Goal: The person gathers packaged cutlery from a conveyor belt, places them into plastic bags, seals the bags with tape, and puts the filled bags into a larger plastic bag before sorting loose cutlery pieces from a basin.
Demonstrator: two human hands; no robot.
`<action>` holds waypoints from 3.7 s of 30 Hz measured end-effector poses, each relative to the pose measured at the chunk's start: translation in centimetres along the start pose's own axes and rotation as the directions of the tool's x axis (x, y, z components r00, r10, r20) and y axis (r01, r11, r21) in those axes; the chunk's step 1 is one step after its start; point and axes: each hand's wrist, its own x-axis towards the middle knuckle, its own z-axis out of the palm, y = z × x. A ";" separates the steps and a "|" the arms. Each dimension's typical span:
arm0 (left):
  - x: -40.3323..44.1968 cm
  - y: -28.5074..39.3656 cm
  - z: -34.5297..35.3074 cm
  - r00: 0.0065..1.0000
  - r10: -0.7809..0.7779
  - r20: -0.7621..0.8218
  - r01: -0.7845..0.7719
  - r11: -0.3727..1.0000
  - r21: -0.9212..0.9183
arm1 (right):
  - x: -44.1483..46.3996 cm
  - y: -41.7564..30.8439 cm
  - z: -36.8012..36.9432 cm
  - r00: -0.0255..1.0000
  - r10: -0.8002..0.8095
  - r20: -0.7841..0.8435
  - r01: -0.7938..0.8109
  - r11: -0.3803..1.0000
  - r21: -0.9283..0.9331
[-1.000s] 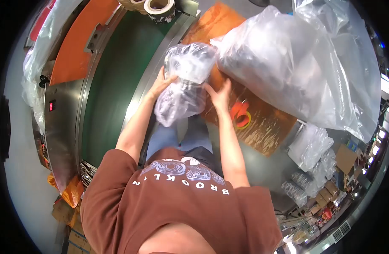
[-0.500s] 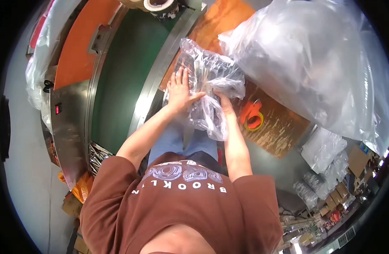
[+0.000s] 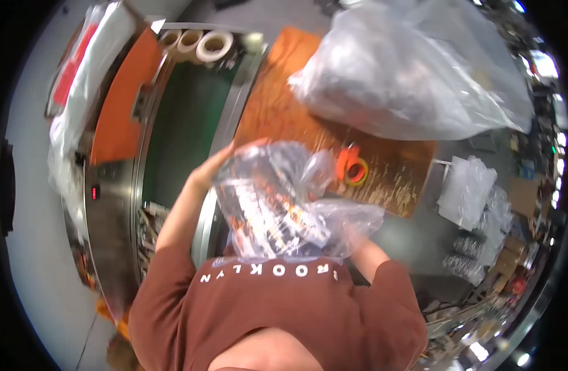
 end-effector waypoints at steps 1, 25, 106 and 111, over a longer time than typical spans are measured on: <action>0.3 -0.5 0.0 1.000 -0.019 0.008 0.018 0.998 0.059 | -1.4 -0.7 0.6 0.998 -0.056 -0.009 0.056 0.998 -0.011; 25.2 19.9 18.3 0.634 0.766 -0.102 -0.100 0.212 0.972 | -5.9 -46.4 -1.9 0.888 -0.459 0.009 -0.006 -0.031 -0.999; -21.2 12.4 -8.4 -0.015 0.728 -0.686 -0.711 0.474 0.519 | 16.3 -13.7 65.5 0.360 -0.299 0.883 0.919 -0.048 -0.391; -19.9 11.6 -3.5 -0.090 0.779 -0.620 -0.893 0.213 0.398 | 8.6 -11.8 56.5 0.536 -0.236 0.811 0.829 0.330 -0.452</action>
